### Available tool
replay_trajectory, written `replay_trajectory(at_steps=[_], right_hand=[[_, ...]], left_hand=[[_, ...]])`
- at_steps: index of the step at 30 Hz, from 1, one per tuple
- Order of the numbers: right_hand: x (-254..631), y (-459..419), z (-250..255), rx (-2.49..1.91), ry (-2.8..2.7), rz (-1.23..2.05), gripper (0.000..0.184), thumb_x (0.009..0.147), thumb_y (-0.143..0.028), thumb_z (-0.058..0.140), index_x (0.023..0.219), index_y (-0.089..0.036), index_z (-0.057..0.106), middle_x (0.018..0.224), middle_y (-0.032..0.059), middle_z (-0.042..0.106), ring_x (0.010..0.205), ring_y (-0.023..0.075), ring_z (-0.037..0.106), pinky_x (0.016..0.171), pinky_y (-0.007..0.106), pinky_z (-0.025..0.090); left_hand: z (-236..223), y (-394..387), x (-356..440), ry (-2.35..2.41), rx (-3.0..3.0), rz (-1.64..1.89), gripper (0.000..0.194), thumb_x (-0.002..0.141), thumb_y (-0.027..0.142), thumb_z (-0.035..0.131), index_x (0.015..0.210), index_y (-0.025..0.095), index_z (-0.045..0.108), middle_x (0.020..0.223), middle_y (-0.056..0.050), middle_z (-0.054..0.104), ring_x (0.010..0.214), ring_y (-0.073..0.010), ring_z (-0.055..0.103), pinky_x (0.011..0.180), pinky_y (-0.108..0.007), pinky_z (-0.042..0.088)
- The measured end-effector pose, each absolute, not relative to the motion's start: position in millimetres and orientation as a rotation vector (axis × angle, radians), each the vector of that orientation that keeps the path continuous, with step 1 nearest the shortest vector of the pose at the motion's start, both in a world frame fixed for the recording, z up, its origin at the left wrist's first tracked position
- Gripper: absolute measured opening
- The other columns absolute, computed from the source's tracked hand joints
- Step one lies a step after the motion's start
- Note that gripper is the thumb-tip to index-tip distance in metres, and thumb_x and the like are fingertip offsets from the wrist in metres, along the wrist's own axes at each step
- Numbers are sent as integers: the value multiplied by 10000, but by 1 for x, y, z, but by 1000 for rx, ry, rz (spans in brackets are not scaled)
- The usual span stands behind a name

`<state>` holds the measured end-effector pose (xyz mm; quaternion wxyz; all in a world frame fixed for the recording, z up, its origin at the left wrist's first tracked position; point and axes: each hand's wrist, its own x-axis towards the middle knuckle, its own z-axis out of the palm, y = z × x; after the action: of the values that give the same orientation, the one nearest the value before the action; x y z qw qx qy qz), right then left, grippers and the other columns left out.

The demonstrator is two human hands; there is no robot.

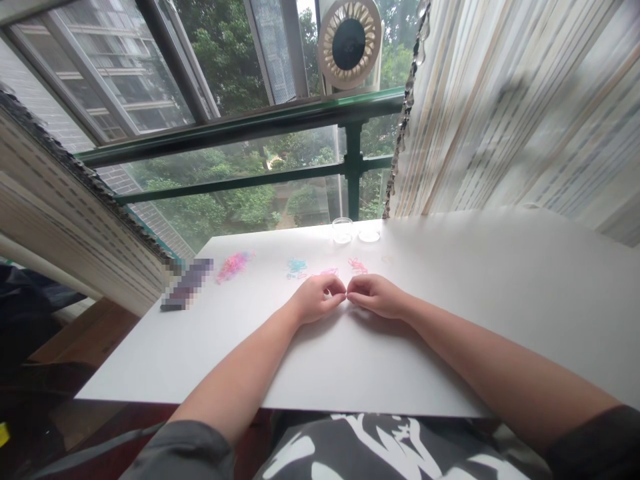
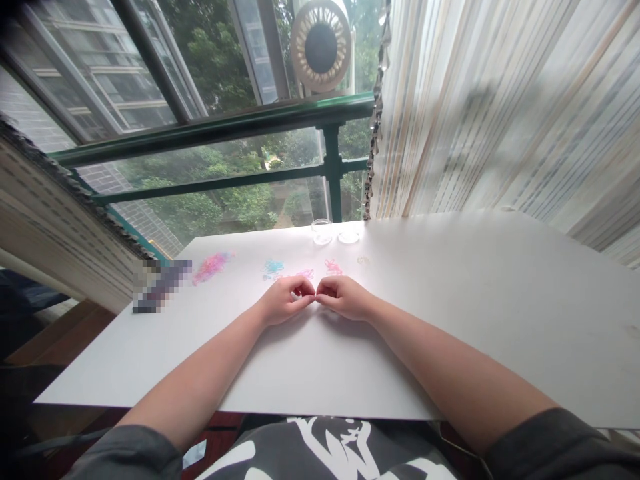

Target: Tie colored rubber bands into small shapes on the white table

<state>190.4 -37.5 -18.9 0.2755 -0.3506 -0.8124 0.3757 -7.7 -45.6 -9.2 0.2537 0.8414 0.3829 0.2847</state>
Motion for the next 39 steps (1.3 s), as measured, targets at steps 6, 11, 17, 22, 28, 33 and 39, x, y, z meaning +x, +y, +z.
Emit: replay_trajectory(at_steps=[6, 11, 17, 22, 28, 33, 39], right_hand=[[191, -37, -21, -936, -2177, 1013, 171, 795, -296, 525, 723, -148, 572, 621, -11, 514, 565, 96, 428, 528, 220, 342], [190, -38, -19, -936, -2182, 1012, 170, 796, -290, 524, 716, -147, 569, 625, -11, 518, 571, 95, 435, 536, 217, 346], [190, -37, -19, -939, -2191, 999, 167, 796, -293, 522, 723, -151, 573, 629, -10, 526, 571, 97, 440, 541, 221, 347], [190, -38, -19, -937, -2188, 1002, 172, 799, -297, 518, 724, -151, 570, 631, -11, 514, 574, 98, 433, 541, 222, 347], [190, -38, -19, -942, -2186, 1004, 176, 797, -303, 521, 719, -153, 571, 627, -13, 512, 570, 98, 427, 536, 221, 341], [191, -37, -20, -933, -2186, 1007, 184, 798, -308, 519, 720, -151, 573, 618, -13, 507, 565, 97, 425, 529, 219, 338], [190, -38, -19, -947, -2194, 1004, 180, 797, -305, 518, 723, -150, 574, 623, -12, 506, 569, 98, 429, 534, 222, 339]], left_hand=[[-8, -47, -7, 1046, 2273, 774, 87, 779, 226, 564, 801, 161, 616, 750, -18, 644, 686, -117, 585, 651, -236, 466], [-9, -47, -8, 1058, 2260, 768, 91, 776, 236, 569, 806, 166, 618, 756, -19, 648, 692, -121, 589, 665, -240, 471], [-8, -47, -7, 1063, 2244, 764, 104, 779, 254, 567, 796, 167, 620, 760, -22, 653, 698, -125, 595, 672, -244, 476], [-7, -47, -7, 1067, 2238, 763, 100, 777, 250, 566, 795, 169, 621, 762, -19, 654, 698, -121, 592, 673, -242, 471], [-6, -48, -6, 1067, 2228, 756, 110, 775, 258, 564, 792, 167, 624, 759, -24, 655, 692, -127, 590, 665, -247, 475], [-6, -48, -6, 1073, 2225, 759, 112, 772, 263, 567, 786, 167, 624, 755, -25, 656, 689, -128, 591, 659, -247, 477], [-7, -48, -7, 1069, 2229, 753, 107, 776, 256, 565, 799, 168, 621, 766, -24, 653, 697, -125, 591, 649, -234, 474]])
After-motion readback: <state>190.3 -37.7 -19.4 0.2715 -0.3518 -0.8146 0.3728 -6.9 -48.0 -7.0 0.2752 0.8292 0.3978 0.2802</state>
